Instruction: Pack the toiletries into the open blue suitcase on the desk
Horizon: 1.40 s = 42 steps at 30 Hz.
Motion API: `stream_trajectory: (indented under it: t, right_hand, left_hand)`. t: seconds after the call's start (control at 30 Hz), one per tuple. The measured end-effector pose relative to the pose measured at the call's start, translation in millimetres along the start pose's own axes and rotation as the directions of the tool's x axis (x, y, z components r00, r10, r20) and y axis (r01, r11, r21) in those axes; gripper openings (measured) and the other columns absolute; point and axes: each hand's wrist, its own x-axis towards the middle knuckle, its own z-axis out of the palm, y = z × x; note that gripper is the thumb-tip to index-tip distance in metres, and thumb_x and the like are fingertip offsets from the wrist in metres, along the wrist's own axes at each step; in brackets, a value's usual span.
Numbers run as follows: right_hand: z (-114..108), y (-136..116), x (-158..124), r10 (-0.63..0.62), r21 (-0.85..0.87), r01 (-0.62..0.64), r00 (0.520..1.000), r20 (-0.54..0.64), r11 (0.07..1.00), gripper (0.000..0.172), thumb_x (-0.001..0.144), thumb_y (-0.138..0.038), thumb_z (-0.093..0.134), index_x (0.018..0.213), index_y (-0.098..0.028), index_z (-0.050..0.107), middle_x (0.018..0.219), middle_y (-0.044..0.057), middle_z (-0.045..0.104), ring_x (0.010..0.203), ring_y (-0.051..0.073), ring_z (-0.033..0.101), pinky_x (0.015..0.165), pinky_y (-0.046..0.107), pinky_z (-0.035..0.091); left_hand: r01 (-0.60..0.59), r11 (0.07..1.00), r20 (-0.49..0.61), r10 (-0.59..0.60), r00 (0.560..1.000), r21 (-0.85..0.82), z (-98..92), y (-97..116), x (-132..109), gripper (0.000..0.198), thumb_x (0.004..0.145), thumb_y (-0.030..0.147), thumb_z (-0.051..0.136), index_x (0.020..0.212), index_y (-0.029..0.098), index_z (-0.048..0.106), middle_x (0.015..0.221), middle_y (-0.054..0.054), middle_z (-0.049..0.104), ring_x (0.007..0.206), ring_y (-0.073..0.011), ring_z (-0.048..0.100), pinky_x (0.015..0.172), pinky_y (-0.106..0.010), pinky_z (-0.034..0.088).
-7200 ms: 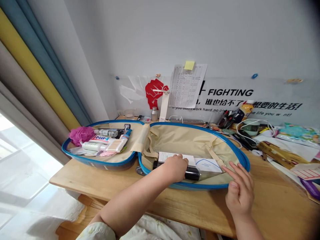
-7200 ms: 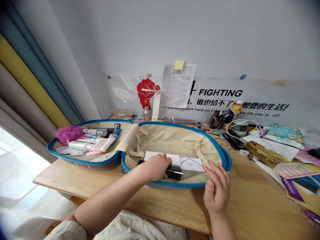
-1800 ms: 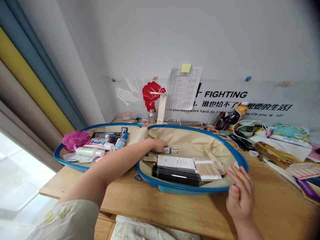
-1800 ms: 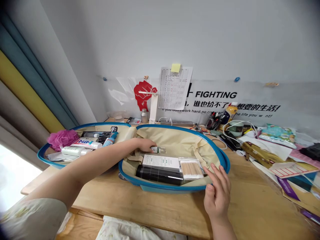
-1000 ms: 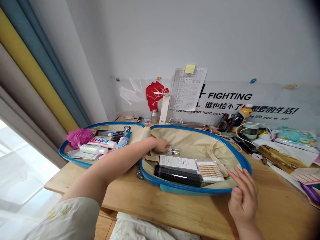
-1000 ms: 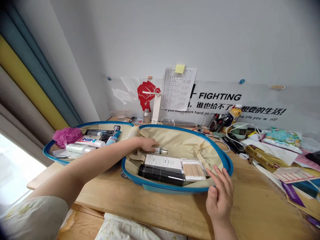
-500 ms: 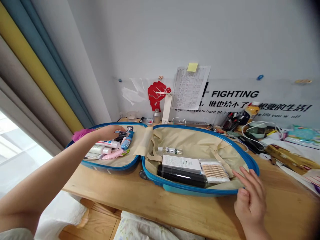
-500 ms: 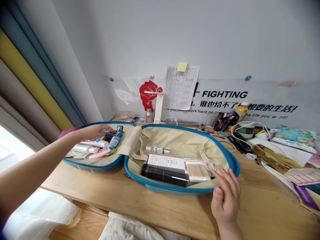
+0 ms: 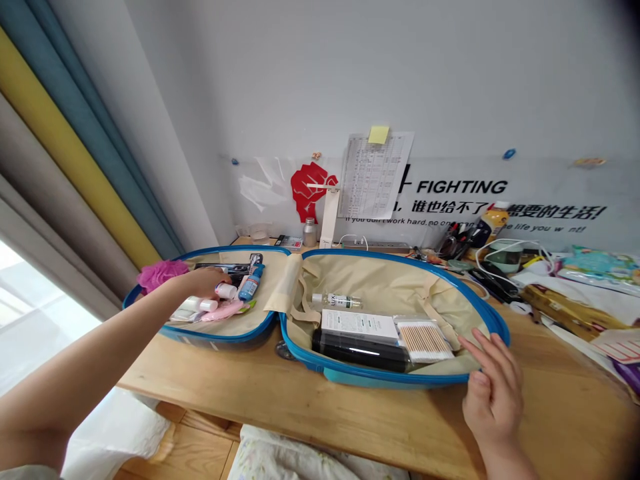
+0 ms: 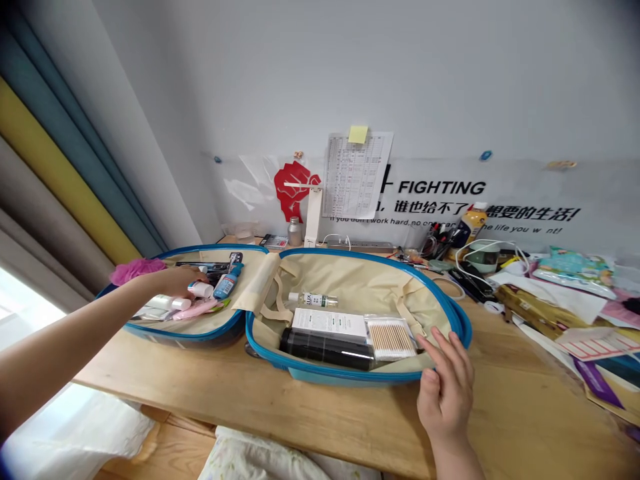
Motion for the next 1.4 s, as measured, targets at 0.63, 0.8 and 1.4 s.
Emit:
stream_trajectory:
  t: [0.63,0.8,1.4]
  right_hand:
    - [3,-1,-2,0.044,0.040,-0.043,0.999,-0.029,0.998,0.042,0.100,-0.037,0.035,0.118,-0.017,0.067,0.125,0.015,0.065,0.132,0.034,0.051,0.107,0.055,0.040]
    - [2,-1,-1,0.033,0.049,-0.032,0.999,-0.022,0.998,0.041,0.099,-0.034,0.036,0.121,-0.018,0.066,0.128,0.015,0.065,0.134,0.034,0.049,0.108,0.056,0.041]
    - [1,-2,-4,0.057,0.066,-0.057,0.998,0.001,0.996,0.039,0.099,-0.033,0.037,0.121,-0.020,0.066,0.129,0.014,0.064,0.134,0.033,0.049,0.107,0.058,0.041]
  left_hand:
    - [0.073,0.997,-0.271,-0.078,0.959,-0.029,-56.5,2,-38,0.055,0.080,0.057,0.058,0.124,0.023,0.056,0.097,0.000,0.073,0.075,-0.0181,0.061,0.067,-0.022,0.039]
    - [-0.062,0.980,-0.578,-0.059,0.814,-0.187,-101.2,38,-44,0.067,0.078,0.067,0.055,0.129,0.023,0.052,0.100,-0.001,0.069,0.076,-0.0174,0.059,0.073,-0.027,0.046]
    - [-0.030,0.082,-0.027,0.032,0.999,-0.996,-63.2,297,81,0.035,0.098,0.035,0.055,0.125,0.013,0.051,0.096,-0.008,0.067,0.075,-0.0127,0.064,0.065,-0.025,0.054]
